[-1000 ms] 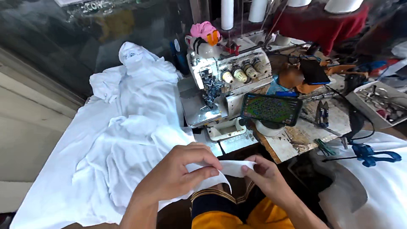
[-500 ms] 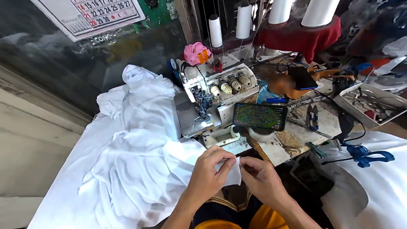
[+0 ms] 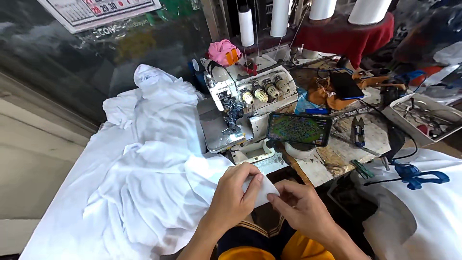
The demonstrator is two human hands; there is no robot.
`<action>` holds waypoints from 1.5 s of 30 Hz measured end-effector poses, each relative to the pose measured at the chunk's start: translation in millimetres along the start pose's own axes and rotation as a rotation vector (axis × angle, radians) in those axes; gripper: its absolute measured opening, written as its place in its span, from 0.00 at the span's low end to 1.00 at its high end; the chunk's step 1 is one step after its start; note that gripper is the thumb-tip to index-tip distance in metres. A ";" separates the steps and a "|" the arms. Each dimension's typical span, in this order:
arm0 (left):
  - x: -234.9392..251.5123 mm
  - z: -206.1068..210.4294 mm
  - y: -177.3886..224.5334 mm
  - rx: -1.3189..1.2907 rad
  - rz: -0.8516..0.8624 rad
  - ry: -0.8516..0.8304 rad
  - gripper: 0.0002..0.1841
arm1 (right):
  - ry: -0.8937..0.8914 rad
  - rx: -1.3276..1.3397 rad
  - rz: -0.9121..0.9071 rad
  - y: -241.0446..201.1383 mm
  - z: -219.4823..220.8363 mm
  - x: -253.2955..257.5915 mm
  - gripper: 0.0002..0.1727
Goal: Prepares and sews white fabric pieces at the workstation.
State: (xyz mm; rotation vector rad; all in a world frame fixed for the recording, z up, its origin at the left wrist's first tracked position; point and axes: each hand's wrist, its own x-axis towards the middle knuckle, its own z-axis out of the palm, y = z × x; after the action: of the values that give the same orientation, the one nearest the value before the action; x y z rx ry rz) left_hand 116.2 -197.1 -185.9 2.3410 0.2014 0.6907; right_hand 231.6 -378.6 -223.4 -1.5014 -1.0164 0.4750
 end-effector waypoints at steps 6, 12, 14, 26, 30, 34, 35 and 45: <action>-0.9 -9.0 -5.8 -0.180 -0.068 -0.010 0.10 | -0.001 0.010 0.023 -7.3 -5.9 -1.5 0.10; -3.9 -20.0 -4.0 -0.321 -0.092 -0.029 0.10 | 0.019 0.003 0.005 -7.4 -1.8 2.4 0.10; -4.7 -22.2 -3.3 -0.326 -0.105 -0.031 0.10 | 0.002 0.030 0.017 -9.8 -2.9 3.2 0.11; 8.0 -21.4 -5.0 0.085 -0.104 0.113 0.12 | -0.014 0.118 0.032 -16.3 2.1 28.8 0.12; 36.2 -64.2 10.3 0.264 -0.114 0.141 0.12 | -0.036 0.126 -0.001 -40.4 4.7 65.6 0.13; 81.8 -59.1 -14.3 0.665 -0.072 0.218 0.11 | 0.040 0.158 0.204 -30.1 19.1 119.3 0.11; 88.0 -53.7 -25.9 0.744 -0.070 0.202 0.10 | 0.057 0.211 0.249 -22.8 24.0 126.9 0.11; 123.8 -56.1 -60.2 0.733 -0.177 0.183 0.12 | 0.269 0.180 0.223 -3.4 50.1 155.6 0.23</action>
State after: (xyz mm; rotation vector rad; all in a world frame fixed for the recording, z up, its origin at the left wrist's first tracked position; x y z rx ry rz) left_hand 193.8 -80.0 -137.3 2.8841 0.8564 0.8402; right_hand 274.5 -224.0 -191.5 -1.4757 -0.5837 0.4921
